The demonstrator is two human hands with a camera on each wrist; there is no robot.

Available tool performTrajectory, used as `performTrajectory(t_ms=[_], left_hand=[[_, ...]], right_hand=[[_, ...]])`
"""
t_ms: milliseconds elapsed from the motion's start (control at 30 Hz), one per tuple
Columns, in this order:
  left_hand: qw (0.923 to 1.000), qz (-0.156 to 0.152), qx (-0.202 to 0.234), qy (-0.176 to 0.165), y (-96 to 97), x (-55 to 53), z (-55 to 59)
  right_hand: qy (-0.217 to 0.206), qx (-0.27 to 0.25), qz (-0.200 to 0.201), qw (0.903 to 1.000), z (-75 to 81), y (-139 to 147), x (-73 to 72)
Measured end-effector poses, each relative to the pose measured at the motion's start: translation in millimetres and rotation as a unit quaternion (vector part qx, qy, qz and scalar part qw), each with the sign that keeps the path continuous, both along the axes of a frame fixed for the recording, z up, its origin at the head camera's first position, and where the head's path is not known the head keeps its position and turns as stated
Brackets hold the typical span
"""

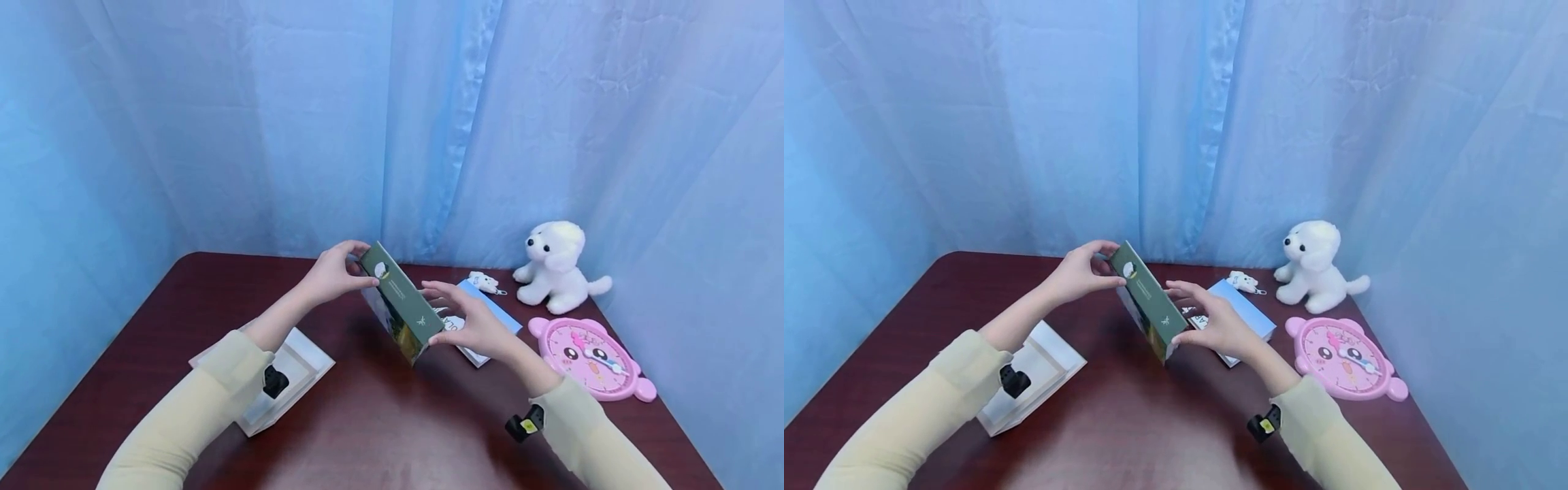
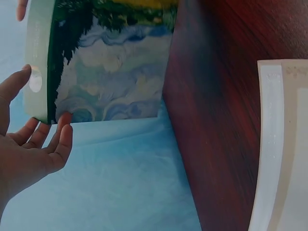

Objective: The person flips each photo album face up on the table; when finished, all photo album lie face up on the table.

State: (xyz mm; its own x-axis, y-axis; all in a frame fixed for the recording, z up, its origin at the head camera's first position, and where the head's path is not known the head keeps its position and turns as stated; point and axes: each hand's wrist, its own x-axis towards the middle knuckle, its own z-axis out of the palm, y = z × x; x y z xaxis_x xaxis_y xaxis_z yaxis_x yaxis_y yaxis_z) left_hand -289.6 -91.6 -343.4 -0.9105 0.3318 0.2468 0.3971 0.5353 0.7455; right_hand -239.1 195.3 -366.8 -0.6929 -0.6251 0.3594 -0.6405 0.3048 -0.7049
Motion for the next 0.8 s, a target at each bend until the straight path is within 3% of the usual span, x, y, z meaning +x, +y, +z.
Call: performTrajectory(t_ms=[200, 433, 567, 800], left_hand=[[0.9972, -0.026, 0.069, -0.015, -0.3, 10.3, 4.5], [0.9933, -0.025, 0.111, -0.022, 2.1, 19.1, -1.0], [0.9919, -0.001, 0.126, -0.02, 5.3, 22.5, -4.0], [0.9885, 0.077, 0.129, 0.01, 14.3, 25.3, -11.6]], right_hand=[[0.043, 0.008, -0.012, 0.999, -12.7, 0.1, 0.1], [0.072, 0.044, -0.007, 0.9964, -24.4, -7.8, 0.2], [0.08, 0.047, 0.006, 0.9957, -33.3, -14.1, -0.2], [0.087, 0.055, -0.002, 0.9946, -43.8, -28.4, 1.3]])
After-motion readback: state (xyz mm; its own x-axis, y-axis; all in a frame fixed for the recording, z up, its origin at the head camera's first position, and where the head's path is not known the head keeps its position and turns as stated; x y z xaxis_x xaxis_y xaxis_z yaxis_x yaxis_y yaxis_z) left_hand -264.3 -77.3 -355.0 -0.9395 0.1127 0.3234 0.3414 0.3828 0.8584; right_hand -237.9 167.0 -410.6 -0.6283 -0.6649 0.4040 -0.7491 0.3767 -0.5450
